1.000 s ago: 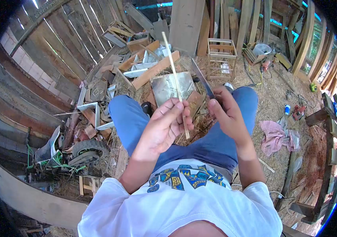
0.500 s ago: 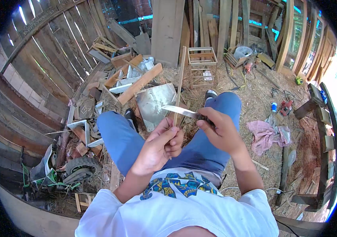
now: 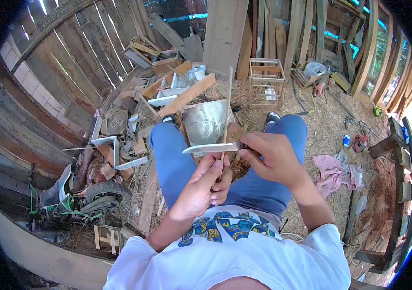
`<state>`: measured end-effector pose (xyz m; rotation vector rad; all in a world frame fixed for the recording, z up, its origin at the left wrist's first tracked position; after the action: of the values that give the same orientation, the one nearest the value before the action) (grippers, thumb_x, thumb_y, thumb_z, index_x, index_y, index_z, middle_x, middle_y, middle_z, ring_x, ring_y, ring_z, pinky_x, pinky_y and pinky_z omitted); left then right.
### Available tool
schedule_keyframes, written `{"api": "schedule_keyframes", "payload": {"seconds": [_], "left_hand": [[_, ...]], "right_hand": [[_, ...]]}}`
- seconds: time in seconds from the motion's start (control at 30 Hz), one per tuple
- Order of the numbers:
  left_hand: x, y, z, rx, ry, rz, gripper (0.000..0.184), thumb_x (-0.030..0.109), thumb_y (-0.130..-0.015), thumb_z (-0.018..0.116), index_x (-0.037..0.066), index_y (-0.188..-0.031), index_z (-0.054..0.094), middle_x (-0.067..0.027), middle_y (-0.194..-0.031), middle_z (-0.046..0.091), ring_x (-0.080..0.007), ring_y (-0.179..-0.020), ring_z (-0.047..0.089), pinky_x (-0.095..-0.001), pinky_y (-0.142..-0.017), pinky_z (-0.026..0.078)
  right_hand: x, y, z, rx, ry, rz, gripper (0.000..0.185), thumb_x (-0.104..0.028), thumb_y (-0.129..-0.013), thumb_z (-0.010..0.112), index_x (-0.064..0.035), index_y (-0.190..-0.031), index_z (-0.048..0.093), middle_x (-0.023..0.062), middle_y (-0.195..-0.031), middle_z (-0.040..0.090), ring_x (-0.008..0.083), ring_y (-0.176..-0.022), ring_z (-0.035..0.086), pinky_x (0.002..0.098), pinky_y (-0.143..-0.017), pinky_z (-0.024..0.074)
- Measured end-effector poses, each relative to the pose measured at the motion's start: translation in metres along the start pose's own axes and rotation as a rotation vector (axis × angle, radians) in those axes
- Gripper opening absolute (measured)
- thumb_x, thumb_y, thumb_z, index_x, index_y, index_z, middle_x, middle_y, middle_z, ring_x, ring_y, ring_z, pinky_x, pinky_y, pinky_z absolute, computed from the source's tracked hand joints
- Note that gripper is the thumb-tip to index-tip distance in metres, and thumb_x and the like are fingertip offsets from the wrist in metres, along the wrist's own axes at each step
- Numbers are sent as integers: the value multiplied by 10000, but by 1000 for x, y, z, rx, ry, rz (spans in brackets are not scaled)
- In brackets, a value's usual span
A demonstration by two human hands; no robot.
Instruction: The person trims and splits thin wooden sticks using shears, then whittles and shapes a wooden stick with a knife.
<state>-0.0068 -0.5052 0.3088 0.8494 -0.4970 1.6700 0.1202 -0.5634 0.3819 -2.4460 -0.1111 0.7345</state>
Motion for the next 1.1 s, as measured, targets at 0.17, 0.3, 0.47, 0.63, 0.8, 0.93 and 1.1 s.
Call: {"api": "schedule_keyframes", "payload": {"seconds": [0.17, 0.3, 0.47, 0.63, 0.8, 0.93, 1.1], "left_hand": [[-5, 6, -16, 38, 45, 9, 227, 352, -1139, 364, 145, -1118, 454, 33, -699, 315, -52, -517, 247, -223, -449, 214], [-6, 10, -13, 85, -17, 38, 250, 360, -1139, 364, 133, -1094, 462, 39, -686, 320, -47, -501, 242, -229, -432, 191], [-11, 11, -10, 92, -70, 31, 255, 349, -1142, 359, 124, -1082, 465, 58, -657, 309, -38, -480, 223, -228, -416, 173], [-6, 15, -6, 121, -124, 65, 235, 316, -1146, 355, 121, -1075, 465, 67, -640, 296, -28, -465, 224, -226, -403, 179], [-7, 16, -4, 176, -189, 42, 244, 343, -1145, 343, 148, -1040, 445, 71, -643, 261, -26, -473, 185, -242, -413, 139], [-3, 18, 0, 143, -201, 71, 245, 342, -1146, 341, 148, -1039, 447, 72, -639, 263, -25, -468, 188, -242, -410, 142], [2, 20, 1, 189, -221, 93, 242, 331, -1146, 345, 149, -1019, 443, 70, -633, 274, -27, -457, 201, -239, -411, 147]], "right_hand": [[-3, -2, 15, -77, 65, -78, 141, -187, -941, 663, -84, -1008, 594, 142, -810, 608, 377, -692, 631, 478, -577, 477], [-4, 1, 21, -156, 68, -29, 168, -235, -962, 644, -87, -991, 568, 138, -763, 609, 379, -695, 636, 484, -567, 471], [0, 11, 27, -203, 100, -45, 224, -275, -975, 629, -72, -973, 533, 151, -748, 610, 386, -678, 638, 491, -550, 467], [-8, 9, 29, -135, 162, -85, 294, -318, -999, 598, -50, -914, 513, 145, -722, 556, 394, -642, 592, 481, -548, 445], [-11, 8, 27, -100, 269, -95, 264, -304, -957, 636, -67, -927, 523, 126, -736, 584, 371, -647, 619, 467, -540, 467], [-16, 6, 22, -49, 286, -134, 254, -306, -924, 673, -91, -927, 538, 103, -734, 601, 345, -639, 638, 452, -530, 484], [-12, 4, 25, -20, 319, -141, 254, -311, -916, 687, -102, -906, 542, 91, -728, 593, 327, -632, 636, 439, -529, 484]]}}
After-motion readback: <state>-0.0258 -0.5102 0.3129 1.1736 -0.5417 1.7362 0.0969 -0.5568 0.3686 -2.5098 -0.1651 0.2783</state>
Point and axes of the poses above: each hand's wrist, its own y-axis away from the middle knuckle, its own z-axis out of the palm, x = y × z, the point moved 8 cm from there along -y, towards the middle knuckle
